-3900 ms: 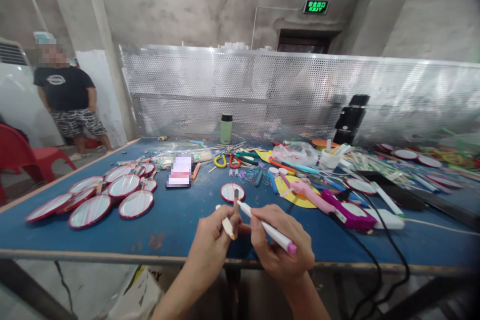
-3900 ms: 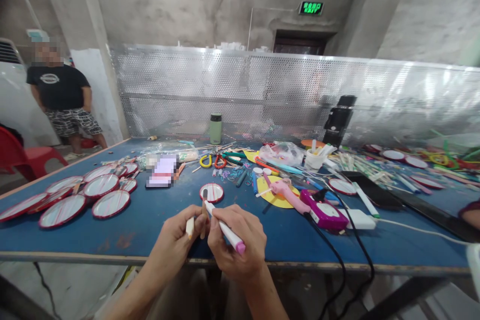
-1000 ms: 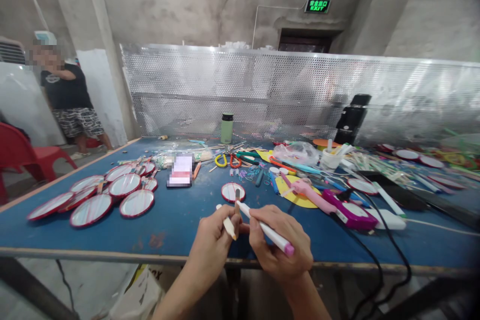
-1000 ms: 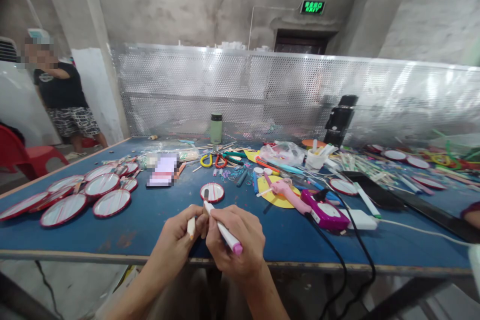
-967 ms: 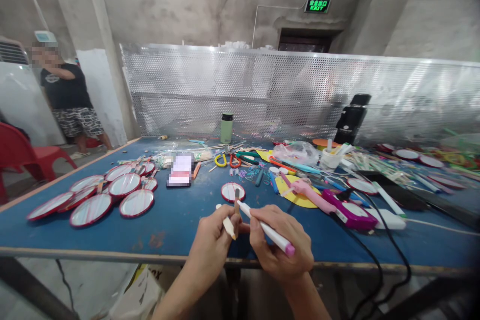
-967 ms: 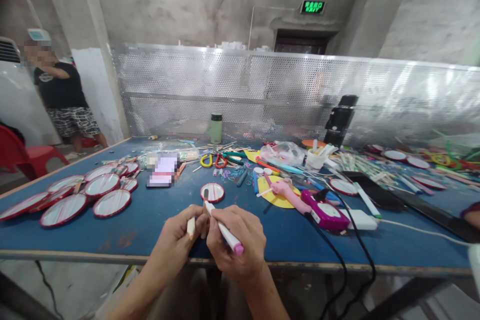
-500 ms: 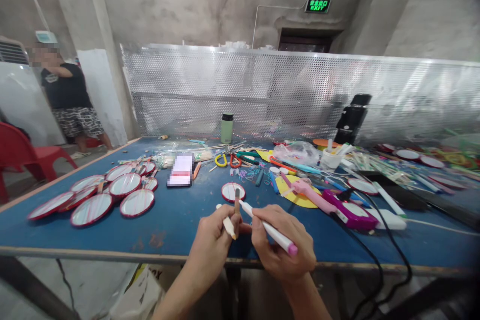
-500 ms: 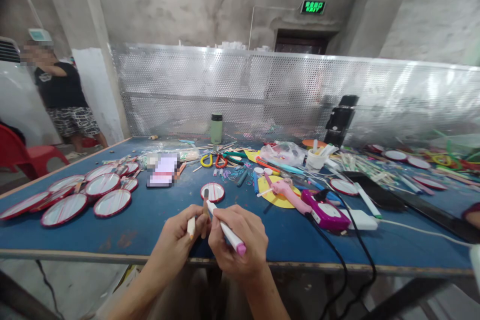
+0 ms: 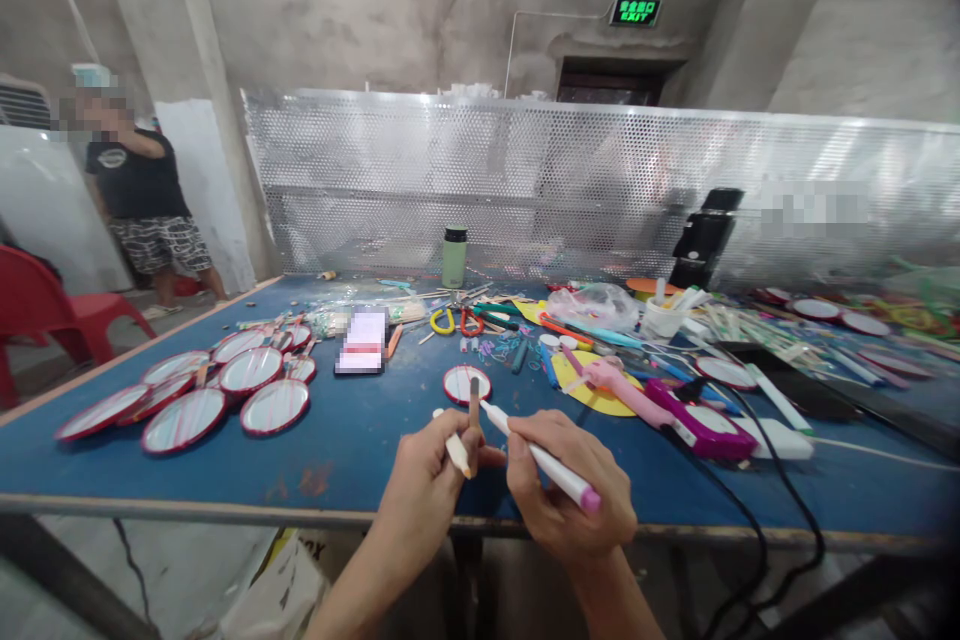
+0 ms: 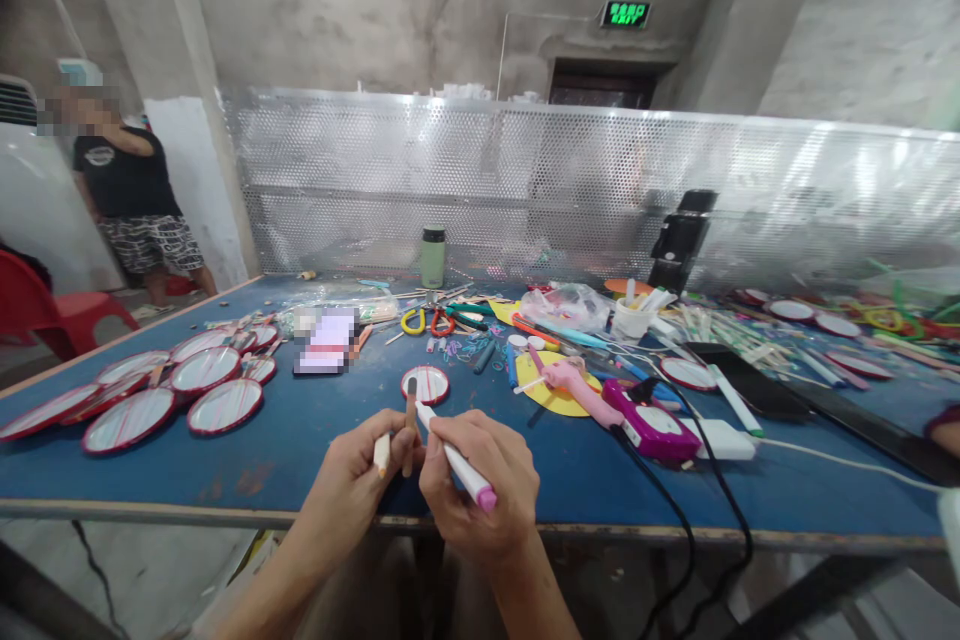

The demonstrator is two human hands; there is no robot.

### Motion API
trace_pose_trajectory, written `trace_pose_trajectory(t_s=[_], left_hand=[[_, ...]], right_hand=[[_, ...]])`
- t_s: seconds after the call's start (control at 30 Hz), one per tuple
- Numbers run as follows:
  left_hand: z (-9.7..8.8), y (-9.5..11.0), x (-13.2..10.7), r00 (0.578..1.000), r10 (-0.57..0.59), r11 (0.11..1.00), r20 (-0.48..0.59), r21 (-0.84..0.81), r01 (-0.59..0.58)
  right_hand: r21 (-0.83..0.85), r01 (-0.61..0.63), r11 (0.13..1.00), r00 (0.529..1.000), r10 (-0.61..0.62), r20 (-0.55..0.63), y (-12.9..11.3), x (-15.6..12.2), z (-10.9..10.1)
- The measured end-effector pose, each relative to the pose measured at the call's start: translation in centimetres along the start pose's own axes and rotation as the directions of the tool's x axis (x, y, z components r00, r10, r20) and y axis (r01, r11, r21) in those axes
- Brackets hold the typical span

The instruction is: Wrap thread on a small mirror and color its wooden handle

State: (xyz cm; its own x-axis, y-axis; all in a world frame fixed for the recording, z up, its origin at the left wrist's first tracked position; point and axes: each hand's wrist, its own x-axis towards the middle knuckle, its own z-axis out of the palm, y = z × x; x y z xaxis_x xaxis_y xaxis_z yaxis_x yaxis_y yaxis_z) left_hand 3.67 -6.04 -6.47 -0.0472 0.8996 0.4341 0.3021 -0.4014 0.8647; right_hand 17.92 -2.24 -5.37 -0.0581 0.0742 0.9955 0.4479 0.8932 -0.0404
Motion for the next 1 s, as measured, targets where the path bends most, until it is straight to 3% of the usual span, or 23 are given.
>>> trace_pose_trajectory(t_s=[0.33, 1.0], left_hand=[[0.11, -0.10, -0.04, 1.000, 0.016, 1.000, -0.019, -0.006, -0.016], [-0.24, 0.33, 0.03, 1.000, 0.017, 0.999, -0.004, -0.043, -0.017]], right_hand=[[0.058, -0.001, 0.998, 0.999, -0.002, 0.044, -0.38, 0.57, 0.17], [0.009, -0.010, 1.000, 1.000, 0.010, 0.008, 0.03, -0.02, 0.02]])
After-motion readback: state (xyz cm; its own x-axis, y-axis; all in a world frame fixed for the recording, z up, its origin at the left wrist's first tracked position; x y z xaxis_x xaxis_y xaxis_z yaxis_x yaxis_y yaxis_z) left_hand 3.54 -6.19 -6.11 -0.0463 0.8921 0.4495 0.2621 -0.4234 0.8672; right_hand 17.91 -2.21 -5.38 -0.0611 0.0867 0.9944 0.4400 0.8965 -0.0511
